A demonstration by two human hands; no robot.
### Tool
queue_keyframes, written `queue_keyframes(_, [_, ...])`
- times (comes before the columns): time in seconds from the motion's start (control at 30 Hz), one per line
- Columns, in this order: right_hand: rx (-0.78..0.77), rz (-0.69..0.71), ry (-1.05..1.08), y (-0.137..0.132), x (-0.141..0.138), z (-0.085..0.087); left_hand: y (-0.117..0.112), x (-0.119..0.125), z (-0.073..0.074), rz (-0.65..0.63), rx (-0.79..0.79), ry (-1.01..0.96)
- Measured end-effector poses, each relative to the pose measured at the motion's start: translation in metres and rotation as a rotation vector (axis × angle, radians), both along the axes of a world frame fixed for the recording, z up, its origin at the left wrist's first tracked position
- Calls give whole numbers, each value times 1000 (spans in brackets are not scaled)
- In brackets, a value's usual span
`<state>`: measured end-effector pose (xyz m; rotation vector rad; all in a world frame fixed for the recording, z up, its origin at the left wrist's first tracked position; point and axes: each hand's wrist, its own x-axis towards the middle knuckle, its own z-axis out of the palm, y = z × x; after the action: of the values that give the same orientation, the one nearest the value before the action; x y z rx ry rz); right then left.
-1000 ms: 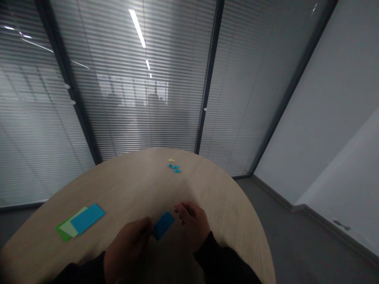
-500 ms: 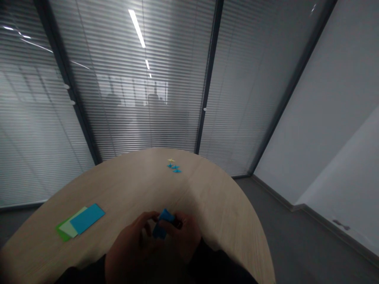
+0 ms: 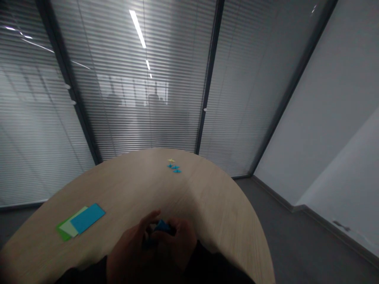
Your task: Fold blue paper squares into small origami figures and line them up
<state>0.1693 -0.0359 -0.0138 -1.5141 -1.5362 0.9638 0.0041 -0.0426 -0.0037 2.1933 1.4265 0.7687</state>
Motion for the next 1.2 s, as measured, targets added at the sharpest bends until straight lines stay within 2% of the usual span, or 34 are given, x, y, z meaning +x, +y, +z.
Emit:
queue_keyframes(0.07, [-8,33,44,-1,1,2,2,-3,-2,-21,41,-14])
queue_keyframes(0.13, [-7,79,103,-1,3,4,5,-6,-2,-202,51,-76])
queue_keyframes(0.17, [-7,96,124,-1,4,4,6,-8,-2,-224,49,-116])
queue_keyframes(0.3, [25,88,104,1,4,2,11,-10,-1,-96,-96,-262])
queue_keyframes(0.4, [69,-13,73,3,2,1,13,-12,0,19,-151,-367])
queue_keyframes(0.47, [76,-71,153,4,1,0,15,-12,2,49,-173,-418])
queue_keyframes(0.6, [176,-21,299,3,2,1,19,-12,11,-19,-286,-455])
queue_keyframes(0.73, [336,68,99,-2,3,4,19,-10,16,-1,-403,-587])
queue_keyframes(0.83, [407,176,-9,-3,3,6,19,-9,13,4,-466,-699])
queue_keyframes(0.97, [389,136,0,-3,5,11,16,-9,7,24,-505,-803])
queue_keyframes(1.1, [317,106,70,-1,9,14,13,-12,9,29,-410,-827])
queue_keyframes(1.13, [297,96,97,-1,10,14,13,-13,10,14,-383,-825])
queue_keyframes(1.2, [245,83,172,0,10,13,14,-16,10,-119,-333,-827])
